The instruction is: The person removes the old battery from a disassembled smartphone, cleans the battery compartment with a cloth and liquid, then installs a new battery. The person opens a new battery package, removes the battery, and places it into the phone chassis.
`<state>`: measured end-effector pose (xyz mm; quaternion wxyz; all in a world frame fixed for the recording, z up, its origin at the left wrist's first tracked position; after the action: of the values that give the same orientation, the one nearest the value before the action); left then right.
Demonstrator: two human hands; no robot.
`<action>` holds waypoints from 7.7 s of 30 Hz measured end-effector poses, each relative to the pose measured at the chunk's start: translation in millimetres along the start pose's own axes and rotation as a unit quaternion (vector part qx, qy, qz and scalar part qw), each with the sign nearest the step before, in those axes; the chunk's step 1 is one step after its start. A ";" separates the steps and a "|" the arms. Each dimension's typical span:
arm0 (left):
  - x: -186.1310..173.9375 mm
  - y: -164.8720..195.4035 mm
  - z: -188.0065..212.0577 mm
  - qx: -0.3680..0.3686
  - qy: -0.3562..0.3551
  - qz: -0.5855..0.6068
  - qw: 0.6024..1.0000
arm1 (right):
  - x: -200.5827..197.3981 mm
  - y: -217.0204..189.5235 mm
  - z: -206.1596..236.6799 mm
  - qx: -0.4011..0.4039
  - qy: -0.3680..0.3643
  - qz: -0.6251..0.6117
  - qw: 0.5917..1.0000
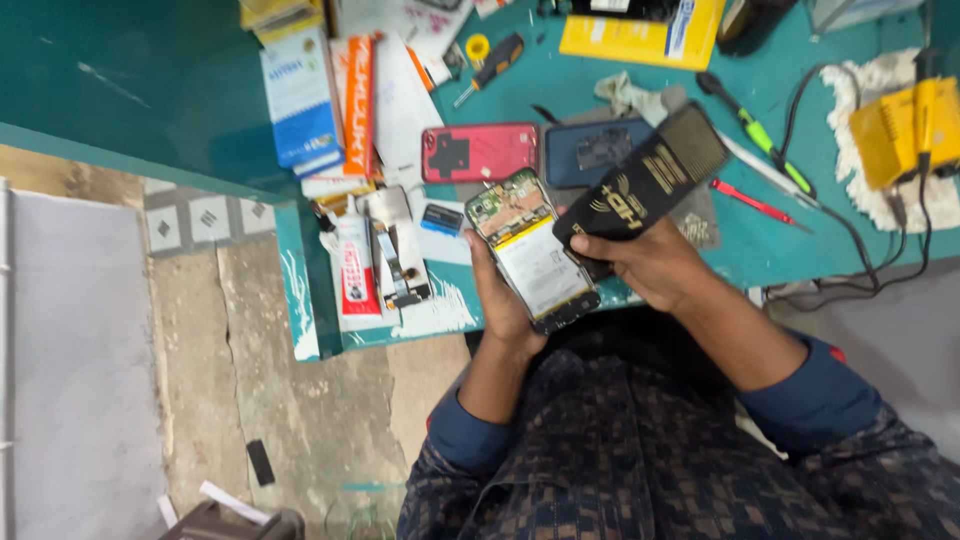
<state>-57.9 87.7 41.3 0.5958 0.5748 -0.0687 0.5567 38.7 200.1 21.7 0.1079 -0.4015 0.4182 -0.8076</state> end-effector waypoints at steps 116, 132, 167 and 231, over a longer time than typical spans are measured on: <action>-1.6 -28.4 -3.6 -0.099 0.023 -0.171 0.980 | 73.6 -32.3 62.5 -0.418 -0.374 0.595 0.575; -18.0 -36.1 0.2 -0.104 0.058 -0.148 0.982 | 72.6 -15.2 65.2 -0.417 -0.386 0.598 0.565; 8.9 -14.9 -2.1 -0.054 -0.048 -0.093 0.993 | 73.5 -49.9 71.7 -0.507 -0.312 0.696 0.401; -9.8 -13.2 11.7 0.014 -0.067 0.098 0.993 | 18.2 -10.8 91.0 -0.220 -0.004 0.263 0.939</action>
<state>-45.2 76.8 30.0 0.5242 0.6098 -0.1569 0.5733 95.7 143.9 70.0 0.2269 -0.2945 0.6756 -0.6367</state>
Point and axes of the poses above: each hand's wrist, its own z-axis away from the middle knuckle, its own x-axis out of the palm, y = z × x, the point moved 7 cm from there along -z, towards the middle knuckle, and after that the axes turned 5 degrees about y, right-handed, at the moved point
